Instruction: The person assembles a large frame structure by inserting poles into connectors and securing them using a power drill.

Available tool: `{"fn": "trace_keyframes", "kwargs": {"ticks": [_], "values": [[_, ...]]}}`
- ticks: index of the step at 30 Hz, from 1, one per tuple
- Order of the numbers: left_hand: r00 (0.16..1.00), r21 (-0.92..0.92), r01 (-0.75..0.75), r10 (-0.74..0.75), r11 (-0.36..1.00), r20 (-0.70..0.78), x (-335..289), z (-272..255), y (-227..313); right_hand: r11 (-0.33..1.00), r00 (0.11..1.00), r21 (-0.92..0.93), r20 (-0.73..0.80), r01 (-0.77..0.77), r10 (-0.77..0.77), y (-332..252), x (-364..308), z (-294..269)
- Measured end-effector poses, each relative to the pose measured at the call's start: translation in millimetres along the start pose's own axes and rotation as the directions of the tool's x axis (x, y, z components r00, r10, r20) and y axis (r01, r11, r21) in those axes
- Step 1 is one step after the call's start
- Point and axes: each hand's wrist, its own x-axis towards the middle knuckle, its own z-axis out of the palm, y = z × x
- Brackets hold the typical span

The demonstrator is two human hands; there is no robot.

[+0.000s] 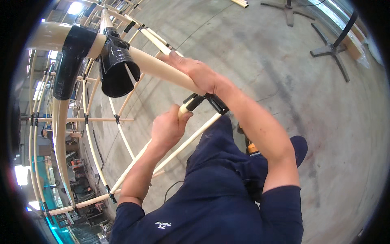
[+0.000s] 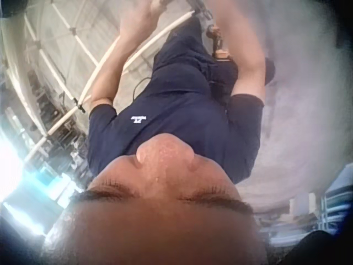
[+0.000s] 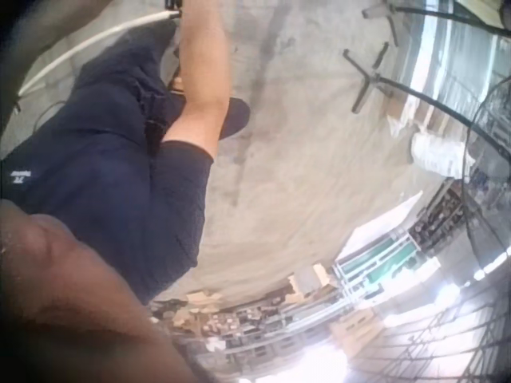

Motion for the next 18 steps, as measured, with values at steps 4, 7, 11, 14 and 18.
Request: {"fn": "trace_keyframes", "kwargs": {"ticks": [4, 7, 11, 14, 18], "values": [[1.000, -0.014, -0.001, 0.001, 1.000, 0.017, -1.1, -2.9, 0.7, 0.992, 0.994, 0.123, 0.111, -0.039, 0.026, 13.5, 14.7, 6.2], [0.982, -0.116, -0.129, 0.111, 0.985, -0.151, -2.4, 3.5, -4.0, 0.948, 0.988, 0.318, 0.144, 0.004, -0.052, 29.6, 20.0, 5.6], [0.985, -0.095, -0.121, 0.108, 0.988, -0.138, 2.8, -5.0, 10.2, 0.954, 0.985, 0.263, 0.057, 0.143, -0.163, 42.7, 22.2, 1.8], [0.999, -0.060, -0.031, 0.030, 0.998, -0.025, 2.5, -8.4, 18.2, 0.949, 0.982, 0.284, 0.085, 0.139, -0.170, 41.6, 20.8, 0.1], [0.999, -0.102, -0.040, 0.037, 0.994, -0.029, 5.4, -6.2, 15.1, 0.975, 0.988, 0.185, 0.061, 0.126, -0.139, 32.5, 18.6, 2.1]]}}
